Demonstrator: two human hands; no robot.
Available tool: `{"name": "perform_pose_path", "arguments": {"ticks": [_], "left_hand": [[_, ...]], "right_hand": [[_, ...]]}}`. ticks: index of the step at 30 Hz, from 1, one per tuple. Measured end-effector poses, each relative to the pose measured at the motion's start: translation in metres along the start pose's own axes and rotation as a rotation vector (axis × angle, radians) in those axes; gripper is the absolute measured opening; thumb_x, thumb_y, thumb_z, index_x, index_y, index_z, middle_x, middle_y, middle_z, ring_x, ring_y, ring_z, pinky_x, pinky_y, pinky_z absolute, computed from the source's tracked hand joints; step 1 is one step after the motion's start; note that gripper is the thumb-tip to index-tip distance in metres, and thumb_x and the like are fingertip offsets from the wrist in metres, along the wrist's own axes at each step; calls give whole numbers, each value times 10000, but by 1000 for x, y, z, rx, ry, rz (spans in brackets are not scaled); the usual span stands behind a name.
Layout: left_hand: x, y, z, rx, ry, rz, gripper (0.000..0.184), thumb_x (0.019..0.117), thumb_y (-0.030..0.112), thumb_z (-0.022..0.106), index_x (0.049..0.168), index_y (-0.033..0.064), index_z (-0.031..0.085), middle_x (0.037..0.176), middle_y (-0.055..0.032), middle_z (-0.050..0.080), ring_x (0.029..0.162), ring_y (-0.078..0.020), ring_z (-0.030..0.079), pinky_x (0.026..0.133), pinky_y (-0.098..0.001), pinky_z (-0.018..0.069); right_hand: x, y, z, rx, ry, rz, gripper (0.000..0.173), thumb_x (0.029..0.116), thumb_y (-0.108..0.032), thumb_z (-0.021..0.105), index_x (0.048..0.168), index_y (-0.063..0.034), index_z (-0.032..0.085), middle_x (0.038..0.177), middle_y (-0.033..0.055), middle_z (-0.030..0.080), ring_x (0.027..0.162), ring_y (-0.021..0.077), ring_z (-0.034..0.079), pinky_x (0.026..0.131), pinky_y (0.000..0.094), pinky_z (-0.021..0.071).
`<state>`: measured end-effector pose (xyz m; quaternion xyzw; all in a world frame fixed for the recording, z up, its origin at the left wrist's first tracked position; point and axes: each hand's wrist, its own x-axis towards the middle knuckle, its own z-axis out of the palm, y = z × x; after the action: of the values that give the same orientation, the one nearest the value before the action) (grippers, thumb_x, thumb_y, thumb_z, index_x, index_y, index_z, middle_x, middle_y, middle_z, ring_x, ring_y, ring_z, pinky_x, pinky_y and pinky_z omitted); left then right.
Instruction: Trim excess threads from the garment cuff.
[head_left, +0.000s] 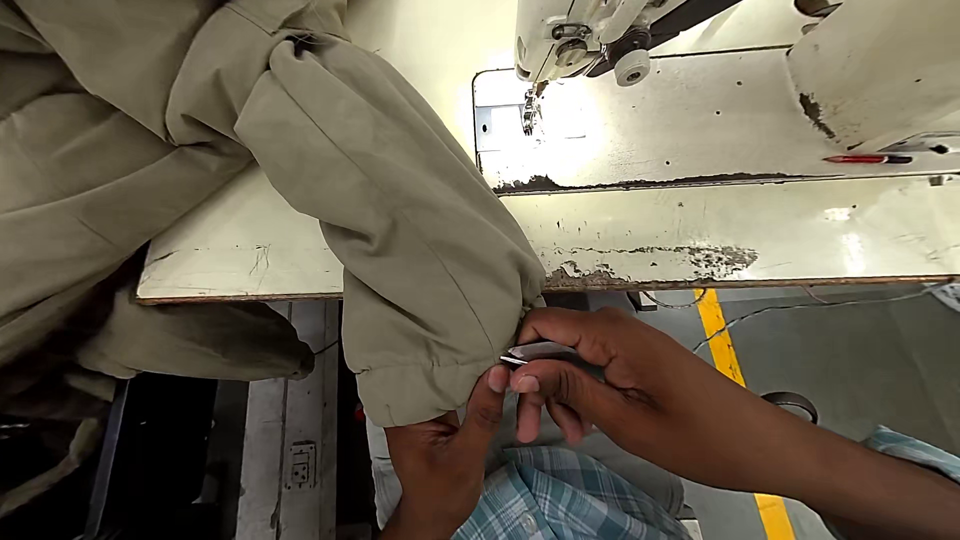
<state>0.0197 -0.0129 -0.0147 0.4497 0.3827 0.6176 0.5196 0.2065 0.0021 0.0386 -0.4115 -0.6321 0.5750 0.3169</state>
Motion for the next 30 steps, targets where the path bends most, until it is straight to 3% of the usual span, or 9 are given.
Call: {"name": "perform_pose_path", "arguments": {"ticks": [9, 15, 26, 30], "left_hand": [[3, 1, -2, 128, -24, 29, 260, 883, 141, 811, 1113, 182, 698, 980, 42, 768, 898, -61, 739, 826, -233, 628], [3, -2, 3, 113, 2, 36, 247, 878, 143, 816, 1093, 170, 697, 935, 31, 764, 831, -63, 732, 781, -227, 628], [-6, -8, 14, -17, 90, 28, 277, 875, 88, 800, 1117, 153, 683, 971, 24, 767, 888, -63, 741, 824, -230, 624], [-9, -9, 18, -33, 114, 37, 269, 876, 60, 794, 1101, 148, 675, 936, 19, 764, 833, -58, 737, 792, -224, 625]], "right_hand": [[0, 2, -5, 22, -31, 42, 237, 1081, -320, 525, 1026, -113, 625, 788, -32, 713, 597, 25, 626, 519, 139, 507], [1, 3, -5, 166, -21, 70, 224, 1088, -262, 517, 1024, -77, 625, 793, 27, 714, 609, 60, 641, 536, 154, 521], [-8, 13, 18, 247, 155, 28, 241, 1078, -280, 535, 1030, -67, 637, 796, 14, 706, 596, 40, 618, 526, 153, 506], [-10, 19, 32, 185, 274, -34, 244, 1079, -302, 530, 1024, -84, 624, 792, -4, 705, 602, 35, 626, 533, 160, 518]]}}
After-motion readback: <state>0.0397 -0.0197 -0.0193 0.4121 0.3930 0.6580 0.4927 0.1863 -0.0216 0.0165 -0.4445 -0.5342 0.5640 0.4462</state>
